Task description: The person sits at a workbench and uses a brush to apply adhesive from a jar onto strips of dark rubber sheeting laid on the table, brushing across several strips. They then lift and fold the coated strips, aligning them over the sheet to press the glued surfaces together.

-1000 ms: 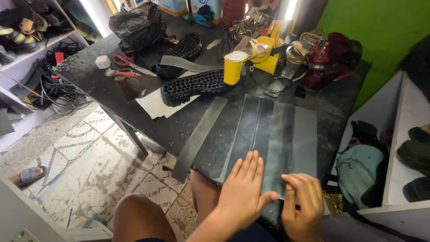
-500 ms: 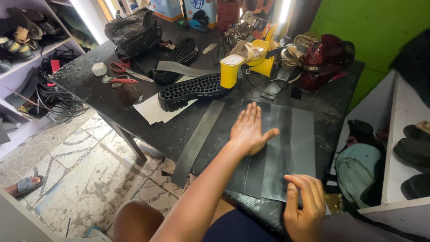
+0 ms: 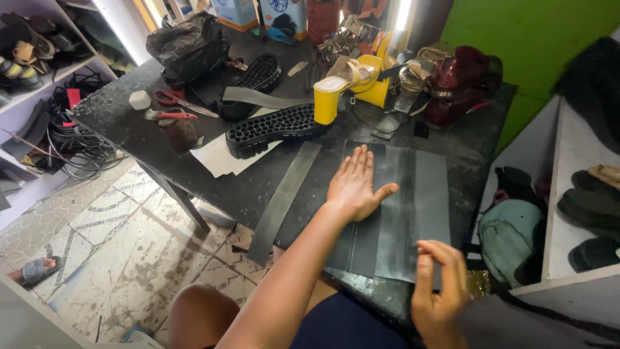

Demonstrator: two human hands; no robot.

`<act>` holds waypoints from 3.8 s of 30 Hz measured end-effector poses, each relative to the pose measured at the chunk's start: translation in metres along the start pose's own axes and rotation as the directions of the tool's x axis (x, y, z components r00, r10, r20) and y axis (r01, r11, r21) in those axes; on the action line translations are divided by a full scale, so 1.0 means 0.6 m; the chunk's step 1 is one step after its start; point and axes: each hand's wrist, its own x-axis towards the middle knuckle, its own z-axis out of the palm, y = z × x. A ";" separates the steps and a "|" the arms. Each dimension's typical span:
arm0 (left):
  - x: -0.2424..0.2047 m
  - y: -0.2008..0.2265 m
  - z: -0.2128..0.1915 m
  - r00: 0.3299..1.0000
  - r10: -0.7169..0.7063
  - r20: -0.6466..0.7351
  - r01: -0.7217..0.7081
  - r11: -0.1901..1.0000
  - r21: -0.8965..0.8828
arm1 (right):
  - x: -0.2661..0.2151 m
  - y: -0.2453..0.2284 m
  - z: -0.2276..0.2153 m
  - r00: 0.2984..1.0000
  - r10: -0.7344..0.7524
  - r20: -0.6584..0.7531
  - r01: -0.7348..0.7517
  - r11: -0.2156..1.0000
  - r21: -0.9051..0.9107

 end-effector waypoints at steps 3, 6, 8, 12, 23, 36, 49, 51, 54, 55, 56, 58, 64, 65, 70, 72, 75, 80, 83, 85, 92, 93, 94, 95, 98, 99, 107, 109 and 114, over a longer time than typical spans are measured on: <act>-0.030 0.006 -0.023 1.000 0.025 0.013 -0.025 1.000 0.001 | -0.021 0.004 0.010 0.997 -0.032 -0.071 0.043 0.987 0.154; -0.040 0.006 -0.029 0.999 0.037 0.008 -0.037 0.999 -0.007 | -0.094 -0.013 0.038 0.886 0.440 0.146 -0.416 0.619 0.666; -0.052 0.006 -0.026 0.999 0.040 0.008 -0.040 0.999 -0.008 | -0.139 -0.015 0.060 0.868 0.357 0.346 -0.493 0.524 0.695; -0.059 0.008 -0.033 0.998 0.058 -0.014 -0.058 0.998 -0.002 | -0.179 -0.054 0.080 0.797 0.126 0.590 -0.553 0.545 0.630; -0.088 0.012 -0.039 0.998 0.061 -0.015 -0.061 0.998 -0.012 | -0.150 -0.081 0.085 0.789 0.032 0.613 -0.502 0.608 0.615; -0.144 0.027 -0.051 0.997 0.066 -0.052 -0.066 0.998 -0.010 | -0.151 -0.051 0.095 0.740 0.193 0.644 -0.608 0.600 0.519; -0.163 0.029 -0.041 0.990 0.080 -0.114 -0.081 0.997 -0.009 | -0.160 -0.056 0.104 0.765 0.169 0.621 -0.553 0.665 0.501; -0.172 0.033 -0.047 0.988 0.089 -0.128 -0.092 0.996 -0.013 | -0.164 -0.061 0.103 0.793 0.179 0.582 -0.538 0.654 0.532; -0.192 0.033 -0.053 0.981 0.123 -0.148 -0.125 0.992 -0.009 | -0.217 -0.010 0.114 0.878 0.200 0.435 -0.449 0.661 0.601; -0.205 0.033 -0.053 0.981 0.124 -0.148 -0.127 0.992 -0.010 | -0.199 -0.020 0.110 0.878 0.200 0.434 -0.448 0.662 0.600; -0.218 0.033 -0.053 0.975 0.150 -0.167 -0.143 0.988 0.050 | -0.181 -0.029 0.106 0.935 0.180 0.305 -0.348 0.627 0.697; -0.242 0.037 -0.063 0.966 0.179 -0.187 -0.160 0.981 0.110 | -0.140 -0.038 0.087 0.973 0.164 0.164 -0.230 0.589 0.775; -0.327 0.066 -0.107 0.963 0.216 -0.162 -0.231 0.970 -0.078 | -0.057 -0.021 0.031 0.977 0.182 -0.113 -0.081 0.802 0.592; -0.339 0.068 -0.106 0.962 0.224 -0.156 -0.239 0.967 -0.085 | -0.057 -0.012 0.026 0.977 0.193 -0.089 -0.114 0.829 0.547; -0.370 0.072 -0.071 0.954 0.255 -0.158 -0.264 0.963 -0.043 | -0.071 0.031 0.022 0.935 0.350 -0.050 -0.274 0.805 0.526; -0.365 0.074 -0.064 0.958 0.247 -0.148 -0.251 0.968 -0.011 | -0.073 0.028 0.024 0.907 0.420 -0.031 -0.340 0.774 0.535; -0.341 0.084 -0.076 0.972 0.203 -0.120 -0.208 0.978 -0.024 | -0.074 0.033 0.024 0.897 0.442 -0.014 -0.366 0.759 0.538; -0.249 0.074 -0.062 0.987 0.136 -0.085 -0.143 0.986 -0.082 | -0.068 0.024 0.017 0.873 0.488 -0.003 -0.417 0.748 0.515; -0.174 0.056 -0.043 0.992 0.114 -0.054 -0.118 0.990 -0.081 | -0.069 0.032 0.017 0.848 0.531 -0.008 -0.450 0.727 0.518; -0.128 0.045 -0.036 0.994 0.105 -0.027 -0.106 0.992 -0.074 | -0.072 0.039 0.017 0.830 0.558 -0.005 -0.479 0.718 0.506; 0.005 0.010 -0.007 0.999 0.030 0.012 -0.030 0.998 -0.049 | -0.077 0.049 0.021 0.835 0.550 0.010 -0.471 0.706 0.529; 0.022 0.005 0.000 1.000 0.017 0.005 -0.017 0.999 -0.034 | -0.078 0.051 0.021 0.864 0.503 0.008 -0.423 0.717 0.554; 0.027 0.002 0.000 1.000 0.018 0.007 -0.018 0.999 -0.034 | -0.080 0.051 0.023 0.863 0.505 0.007 -0.424 0.717 0.553; 0.035 0.000 0.001 1.000 0.010 -0.001 -0.010 1.000 -0.025 | -0.080 0.052 0.024 0.860 0.510 0.009 -0.429 0.714 0.554; 0.045 -0.002 0.004 1.000 0.002 -0.016 -0.002 1.000 -0.016 | -0.076 0.047 0.025 0.878 0.479 0.003 -0.403 0.735 0.546; 0.046 -0.002 0.006 1.000 -0.003 -0.021 0.003 1.000 -0.015 | -0.074 0.044 0.025 0.896 0.444 0.002 -0.375 0.755 0.538; -0.002 0.005 -0.013 1.000 0.022 0.006 -0.022 1.000 0.016 | -0.066 0.035 0.017 0.909 0.414 0.053 -0.371 0.745 0.555; -0.024 0.010 -0.022 0.999 0.028 0.020 -0.028 0.999 0.019 | -0.066 0.031 0.015 0.909 0.411 0.072 -0.381 0.747 0.544; -0.090 0.024 -0.050 0.996 0.086 0.025 -0.085 0.996 -0.028 | -0.054 0.018 0.007 0.909 0.410 0.077 -0.386 0.757 0.527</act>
